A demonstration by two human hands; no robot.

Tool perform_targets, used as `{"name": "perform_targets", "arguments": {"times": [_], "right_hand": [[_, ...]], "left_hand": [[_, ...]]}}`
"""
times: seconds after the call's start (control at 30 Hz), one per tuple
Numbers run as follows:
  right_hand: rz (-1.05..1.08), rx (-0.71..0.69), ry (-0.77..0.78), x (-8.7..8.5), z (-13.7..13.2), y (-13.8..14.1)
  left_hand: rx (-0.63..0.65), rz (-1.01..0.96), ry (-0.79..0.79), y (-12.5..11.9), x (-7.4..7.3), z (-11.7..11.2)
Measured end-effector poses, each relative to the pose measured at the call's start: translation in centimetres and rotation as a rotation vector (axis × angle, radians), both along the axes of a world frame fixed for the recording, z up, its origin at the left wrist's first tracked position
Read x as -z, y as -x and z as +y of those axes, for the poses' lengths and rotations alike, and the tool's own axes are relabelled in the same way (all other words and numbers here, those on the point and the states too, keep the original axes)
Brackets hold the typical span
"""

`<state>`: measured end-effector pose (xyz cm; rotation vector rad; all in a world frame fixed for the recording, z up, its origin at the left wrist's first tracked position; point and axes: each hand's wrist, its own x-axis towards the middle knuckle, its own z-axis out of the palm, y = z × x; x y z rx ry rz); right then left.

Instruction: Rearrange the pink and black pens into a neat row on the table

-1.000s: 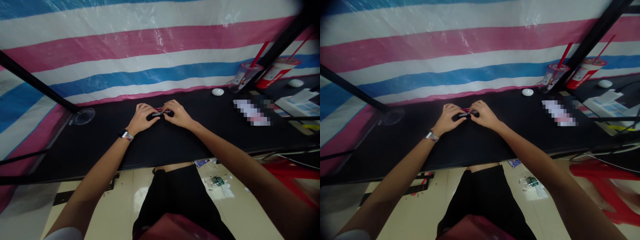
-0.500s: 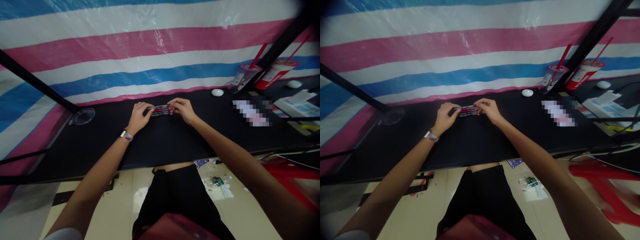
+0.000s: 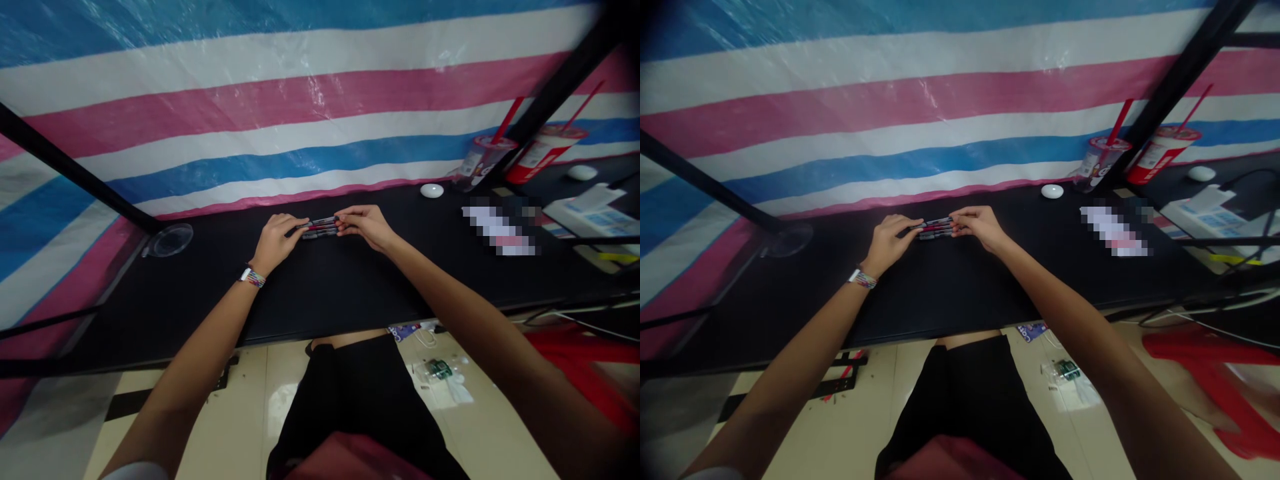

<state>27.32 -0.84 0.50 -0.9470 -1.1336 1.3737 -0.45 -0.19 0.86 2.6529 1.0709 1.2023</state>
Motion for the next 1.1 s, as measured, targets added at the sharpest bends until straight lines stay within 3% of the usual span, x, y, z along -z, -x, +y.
{"name": "perform_targets", "arguments": {"times": [0.17, 0.37, 0.53, 1.1], "right_hand": [[0.0, 0.023, -0.039, 0.54, 0.39, -0.06], [0.061, 0.016, -0.057, 0.79, 0.46, -0.06], [0.065, 0.017, -0.037, 0.4, 0.4, -0.16], [0.062, 0.059, 0.023, 0.29, 0.49, -0.23]], "left_hand": [[0.04, -0.034, 0.093, -0.14, 0.02, 0.08], [0.007, -0.334, 0.266, -0.6, 0.27, 0.5], [0.011, -0.38, 0.381, -0.47, 0.47, 0.77], [0.02, -0.353, 0.387, -0.3, 0.67, 0.77]]}}
